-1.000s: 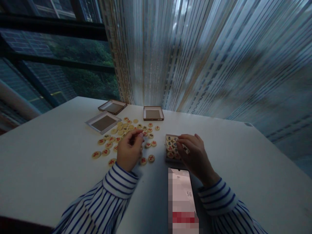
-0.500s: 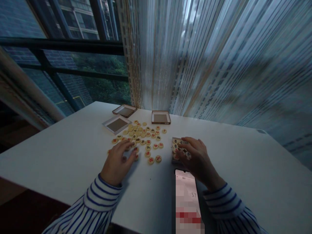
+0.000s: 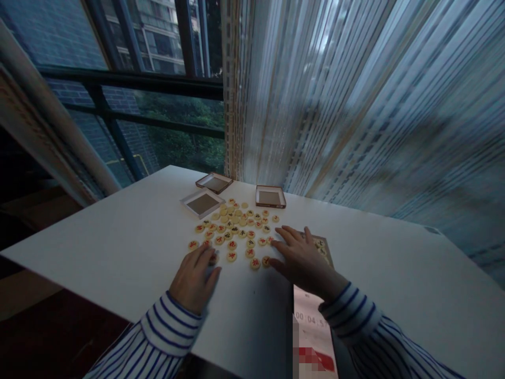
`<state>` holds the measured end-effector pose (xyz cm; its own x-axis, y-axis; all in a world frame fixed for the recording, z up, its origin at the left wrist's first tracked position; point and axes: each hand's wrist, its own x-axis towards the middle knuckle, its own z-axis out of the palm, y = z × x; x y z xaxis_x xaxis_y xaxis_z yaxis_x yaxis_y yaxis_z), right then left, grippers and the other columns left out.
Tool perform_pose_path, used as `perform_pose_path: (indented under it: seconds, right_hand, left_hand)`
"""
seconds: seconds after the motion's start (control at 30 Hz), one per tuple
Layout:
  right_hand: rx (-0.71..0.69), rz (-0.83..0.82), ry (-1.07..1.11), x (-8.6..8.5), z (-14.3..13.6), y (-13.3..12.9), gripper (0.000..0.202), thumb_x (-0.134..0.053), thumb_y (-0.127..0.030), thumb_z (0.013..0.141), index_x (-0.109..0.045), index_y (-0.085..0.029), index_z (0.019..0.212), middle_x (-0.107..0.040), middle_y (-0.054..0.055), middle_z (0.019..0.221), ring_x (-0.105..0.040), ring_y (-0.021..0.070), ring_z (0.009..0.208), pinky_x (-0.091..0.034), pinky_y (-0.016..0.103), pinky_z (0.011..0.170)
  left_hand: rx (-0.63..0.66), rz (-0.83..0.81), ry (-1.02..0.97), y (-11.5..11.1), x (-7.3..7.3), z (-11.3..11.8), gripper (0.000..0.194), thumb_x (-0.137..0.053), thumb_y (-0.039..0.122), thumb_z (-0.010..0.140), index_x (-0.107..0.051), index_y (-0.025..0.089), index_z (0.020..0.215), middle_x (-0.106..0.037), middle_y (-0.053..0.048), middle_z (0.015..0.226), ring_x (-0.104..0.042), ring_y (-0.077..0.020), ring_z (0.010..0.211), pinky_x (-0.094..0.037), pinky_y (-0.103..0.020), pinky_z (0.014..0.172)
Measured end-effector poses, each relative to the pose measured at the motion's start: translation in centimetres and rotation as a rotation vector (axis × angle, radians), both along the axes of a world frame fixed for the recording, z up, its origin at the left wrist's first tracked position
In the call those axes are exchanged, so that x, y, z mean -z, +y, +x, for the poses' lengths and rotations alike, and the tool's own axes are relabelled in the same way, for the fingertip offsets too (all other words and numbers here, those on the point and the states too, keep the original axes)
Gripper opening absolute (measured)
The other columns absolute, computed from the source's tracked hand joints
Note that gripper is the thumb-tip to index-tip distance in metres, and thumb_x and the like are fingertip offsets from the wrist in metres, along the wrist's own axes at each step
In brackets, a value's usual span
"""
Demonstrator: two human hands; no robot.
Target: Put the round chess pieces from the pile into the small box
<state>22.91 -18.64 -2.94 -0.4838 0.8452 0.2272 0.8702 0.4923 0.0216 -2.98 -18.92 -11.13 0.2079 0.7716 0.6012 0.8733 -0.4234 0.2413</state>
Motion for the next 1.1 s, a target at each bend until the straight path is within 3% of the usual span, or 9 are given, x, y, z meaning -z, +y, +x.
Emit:
perform_pose_path:
  seconds: [0.27,0.53,0.7,0.83,0.9,1.03,1.1]
  right_hand:
    - [0.049,-0.240,-0.063,-1.2,-1.5,3.0,0.027,-0.050,-0.031,0.085,-0.062,-0.018,0.104,-0.048,0.016,0.129,-0.037,0.0305,0.124,-0.019,0.065,0.098]
    - [0.076,-0.223,-0.110,-0.4,-2.6,4.2,0.026,-0.047,-0.032,0.085,-0.065,-0.016,0.097,-0.054,0.014,0.120,-0.042,0.0297,0.118,-0.025,0.059,0.097]
    - [0.076,-0.206,-0.099,-0.5,-2.7,4.4,0.026,-0.044,-0.029,0.087,-0.066,-0.017,0.092,-0.058,0.013,0.116,-0.045,0.0287,0.115,-0.026,0.058,0.096]
    - [0.028,-0.143,-0.006,-1.4,-2.3,4.0,0.022,-0.049,-0.027,0.084,-0.064,-0.018,0.098,-0.057,0.012,0.120,-0.047,0.0270,0.115,-0.025,0.056,0.099]
    - [-0.021,-0.116,0.056,-1.9,-2.0,3.4,0.023,-0.051,-0.026,0.084,-0.062,-0.019,0.102,-0.059,0.011,0.118,-0.049,0.0253,0.114,-0.025,0.054,0.099]
    - [-0.132,-0.027,0.133,-2.5,-1.4,1.9,0.022,-0.054,-0.025,0.083,-0.060,-0.018,0.103,-0.064,0.009,0.110,-0.055,0.0217,0.107,-0.026,0.050,0.101]
    - [-0.173,0.017,0.152,-2.6,-1.1,1.2,0.022,-0.055,-0.025,0.083,-0.060,-0.018,0.103,-0.065,0.008,0.105,-0.057,0.0204,0.101,-0.027,0.049,0.100]
  left_hand:
    - [0.081,0.047,-0.058,1.2,0.5,0.6,0.026,-0.042,0.021,0.084,-0.060,0.012,0.099,-0.066,-0.014,0.094,-0.063,-0.0235,0.087,-0.055,-0.039,0.077]
    - [0.123,0.041,-0.131,1.8,0.5,1.2,0.029,-0.045,0.020,0.081,-0.059,0.012,0.105,-0.065,-0.015,0.102,-0.062,-0.0252,0.095,-0.053,-0.043,0.083]
    - [0.114,0.073,-0.186,1.3,-0.7,1.3,0.030,-0.048,0.024,0.081,-0.060,0.008,0.104,-0.066,-0.018,0.102,-0.062,-0.0269,0.098,-0.052,-0.044,0.085]
    - [0.128,-0.074,-0.367,1.0,-2.1,1.9,0.028,-0.050,0.027,0.080,-0.062,0.013,0.101,-0.068,-0.013,0.100,-0.065,-0.0223,0.087,-0.053,-0.038,0.079]
    - [0.163,-0.216,-0.485,0.9,-3.0,2.6,0.026,-0.050,0.029,0.079,-0.065,0.015,0.096,-0.069,-0.010,0.094,-0.066,-0.0195,0.078,-0.054,-0.035,0.075]
    - [0.223,-0.515,-0.763,0.8,-4.9,4.7,0.029,-0.056,0.034,0.074,-0.068,0.015,0.094,-0.071,-0.009,0.092,-0.065,-0.0206,0.082,-0.052,-0.035,0.077]
    - [0.296,-0.639,-0.882,0.8,-5.9,5.9,0.032,-0.058,0.035,0.072,-0.068,0.014,0.093,-0.072,-0.008,0.086,-0.065,-0.0192,0.075,-0.052,-0.033,0.072]
